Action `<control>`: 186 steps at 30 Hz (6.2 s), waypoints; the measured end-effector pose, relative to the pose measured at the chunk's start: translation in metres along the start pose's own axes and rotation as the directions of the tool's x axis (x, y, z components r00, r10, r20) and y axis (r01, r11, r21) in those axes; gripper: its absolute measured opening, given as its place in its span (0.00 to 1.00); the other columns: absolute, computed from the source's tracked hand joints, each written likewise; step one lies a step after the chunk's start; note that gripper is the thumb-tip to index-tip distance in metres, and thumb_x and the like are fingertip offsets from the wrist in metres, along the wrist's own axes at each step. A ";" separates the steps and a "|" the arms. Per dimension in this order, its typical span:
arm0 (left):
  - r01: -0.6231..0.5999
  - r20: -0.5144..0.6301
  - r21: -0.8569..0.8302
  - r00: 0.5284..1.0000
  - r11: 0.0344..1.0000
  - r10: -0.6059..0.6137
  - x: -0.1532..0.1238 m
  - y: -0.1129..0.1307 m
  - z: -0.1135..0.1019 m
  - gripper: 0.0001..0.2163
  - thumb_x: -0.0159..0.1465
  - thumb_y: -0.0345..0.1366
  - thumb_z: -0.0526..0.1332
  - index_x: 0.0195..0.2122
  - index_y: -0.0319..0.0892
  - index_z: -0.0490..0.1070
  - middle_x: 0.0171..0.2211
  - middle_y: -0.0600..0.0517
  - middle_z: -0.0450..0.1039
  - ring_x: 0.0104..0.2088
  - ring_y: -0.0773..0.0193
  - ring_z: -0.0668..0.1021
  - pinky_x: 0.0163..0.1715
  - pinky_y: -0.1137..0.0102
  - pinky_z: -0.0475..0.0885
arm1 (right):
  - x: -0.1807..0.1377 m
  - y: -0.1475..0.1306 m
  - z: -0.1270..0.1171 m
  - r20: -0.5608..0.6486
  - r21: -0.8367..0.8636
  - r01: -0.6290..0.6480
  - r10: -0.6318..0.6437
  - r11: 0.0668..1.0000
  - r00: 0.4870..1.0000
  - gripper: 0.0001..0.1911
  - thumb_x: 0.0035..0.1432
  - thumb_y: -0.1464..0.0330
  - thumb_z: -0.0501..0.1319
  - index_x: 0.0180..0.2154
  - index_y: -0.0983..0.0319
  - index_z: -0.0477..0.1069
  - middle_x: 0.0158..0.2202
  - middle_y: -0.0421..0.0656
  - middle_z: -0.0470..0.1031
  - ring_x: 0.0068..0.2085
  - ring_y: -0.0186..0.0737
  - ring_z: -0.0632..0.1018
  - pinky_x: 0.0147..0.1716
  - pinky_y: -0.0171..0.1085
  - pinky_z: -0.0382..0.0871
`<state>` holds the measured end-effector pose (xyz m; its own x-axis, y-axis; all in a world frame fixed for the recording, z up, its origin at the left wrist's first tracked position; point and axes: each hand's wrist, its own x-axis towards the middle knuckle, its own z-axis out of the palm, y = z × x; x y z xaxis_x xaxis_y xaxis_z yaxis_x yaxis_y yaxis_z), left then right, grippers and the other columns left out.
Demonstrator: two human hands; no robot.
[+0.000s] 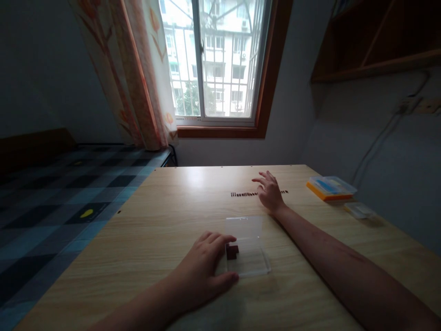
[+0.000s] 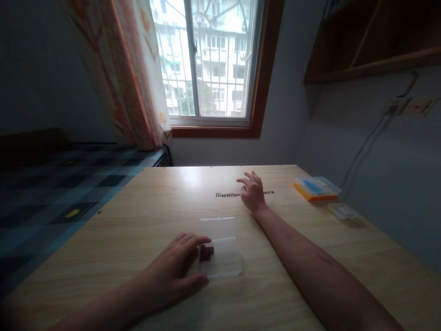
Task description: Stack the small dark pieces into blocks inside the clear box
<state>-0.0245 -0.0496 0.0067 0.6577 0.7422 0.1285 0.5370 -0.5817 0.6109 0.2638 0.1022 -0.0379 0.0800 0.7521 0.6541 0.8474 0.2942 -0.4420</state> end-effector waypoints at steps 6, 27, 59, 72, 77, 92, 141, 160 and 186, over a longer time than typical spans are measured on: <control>-0.007 -0.005 0.000 1.000 1.000 0.007 0.000 -0.002 0.001 0.25 0.56 0.36 0.69 0.56 0.47 0.68 0.51 0.47 0.73 0.53 0.50 0.71 0.56 0.55 0.67 | -0.007 -0.009 0.006 0.104 -0.013 0.103 -0.101 0.995 0.989 0.15 0.53 0.71 0.59 0.41 0.57 0.81 0.60 0.46 0.68 0.67 0.54 0.58 0.65 0.61 0.46; 0.005 -0.008 -0.003 1.000 1.000 -0.005 -0.002 -0.004 0.002 0.27 0.56 0.36 0.69 0.57 0.47 0.67 0.52 0.47 0.72 0.53 0.50 0.71 0.57 0.55 0.67 | -0.006 -0.012 0.005 0.320 -0.118 0.088 -0.046 0.989 0.946 0.14 0.57 0.65 0.63 0.45 0.55 0.80 0.66 0.48 0.60 0.70 0.56 0.51 0.65 0.64 0.42; 0.045 -0.008 -0.006 0.999 0.999 -0.046 -0.001 -0.001 0.001 0.28 0.54 0.35 0.70 0.57 0.47 0.68 0.52 0.47 0.73 0.54 0.50 0.71 0.57 0.55 0.66 | -0.012 -0.016 -0.001 0.275 -0.086 0.077 -0.050 0.993 0.960 0.14 0.54 0.69 0.63 0.42 0.56 0.82 0.66 0.46 0.61 0.70 0.55 0.52 0.66 0.60 0.43; 0.038 -0.020 -0.006 0.999 0.999 -0.038 -0.003 -0.001 0.002 0.28 0.54 0.35 0.69 0.57 0.47 0.69 0.52 0.48 0.72 0.54 0.50 0.71 0.58 0.55 0.65 | -0.013 -0.024 -0.005 0.296 -0.068 0.059 -0.036 0.996 0.955 0.08 0.54 0.63 0.65 0.35 0.55 0.83 0.66 0.44 0.61 0.70 0.56 0.51 0.66 0.60 0.40; 0.031 -0.021 -0.007 0.999 0.999 -0.031 -0.002 -0.001 0.002 0.28 0.54 0.35 0.69 0.57 0.47 0.68 0.53 0.47 0.72 0.54 0.49 0.71 0.58 0.54 0.66 | -0.013 -0.023 -0.005 0.305 -0.060 0.084 -0.062 0.995 0.950 0.07 0.54 0.64 0.65 0.34 0.55 0.83 0.66 0.44 0.62 0.70 0.56 0.52 0.66 0.61 0.42; 0.003 -0.043 0.005 0.999 1.000 -0.003 -0.001 -0.004 0.004 0.27 0.55 0.36 0.69 0.57 0.46 0.69 0.51 0.46 0.73 0.53 0.50 0.72 0.57 0.55 0.66 | -0.059 -0.023 -0.044 0.334 -0.043 0.122 -0.101 0.992 0.937 0.07 0.57 0.65 0.65 0.36 0.56 0.83 0.64 0.46 0.65 0.70 0.57 0.52 0.65 0.63 0.43; -0.014 -0.027 0.061 1.000 0.998 0.015 0.001 0.003 0.006 0.27 0.56 0.37 0.69 0.57 0.46 0.67 0.51 0.47 0.73 0.53 0.49 0.71 0.56 0.55 0.66 | -0.093 -0.100 -0.111 0.580 0.327 0.427 -0.536 0.843 0.614 0.08 0.65 0.68 0.60 0.35 0.58 0.78 0.31 0.39 0.75 0.27 0.29 0.72 0.28 0.31 0.60; -0.017 -0.023 0.060 1.000 0.998 0.019 0.002 0.004 0.007 0.27 0.56 0.39 0.69 0.57 0.46 0.67 0.50 0.48 0.74 0.53 0.49 0.72 0.56 0.53 0.66 | -0.090 -0.101 -0.123 0.659 0.250 0.483 -0.513 0.839 0.550 0.09 0.63 0.68 0.59 0.36 0.56 0.80 0.30 0.38 0.72 0.26 0.28 0.66 0.28 0.32 0.53; -0.024 -0.026 0.073 0.999 0.997 0.026 0.002 0.004 0.007 0.27 0.56 0.39 0.69 0.57 0.46 0.67 0.51 0.48 0.74 0.53 0.48 0.71 0.57 0.52 0.65 | -0.093 -0.101 -0.111 0.668 0.238 0.505 -0.517 0.830 0.535 0.10 0.65 0.68 0.59 0.39 0.54 0.80 0.29 0.38 0.71 0.25 0.29 0.64 0.28 0.33 0.51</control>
<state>-0.0173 -0.0532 0.0043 0.6575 0.7351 0.1653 0.5579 -0.6224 0.5490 0.2288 -0.0627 0.0137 -0.7461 0.6442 0.1685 0.6186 0.7642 -0.1825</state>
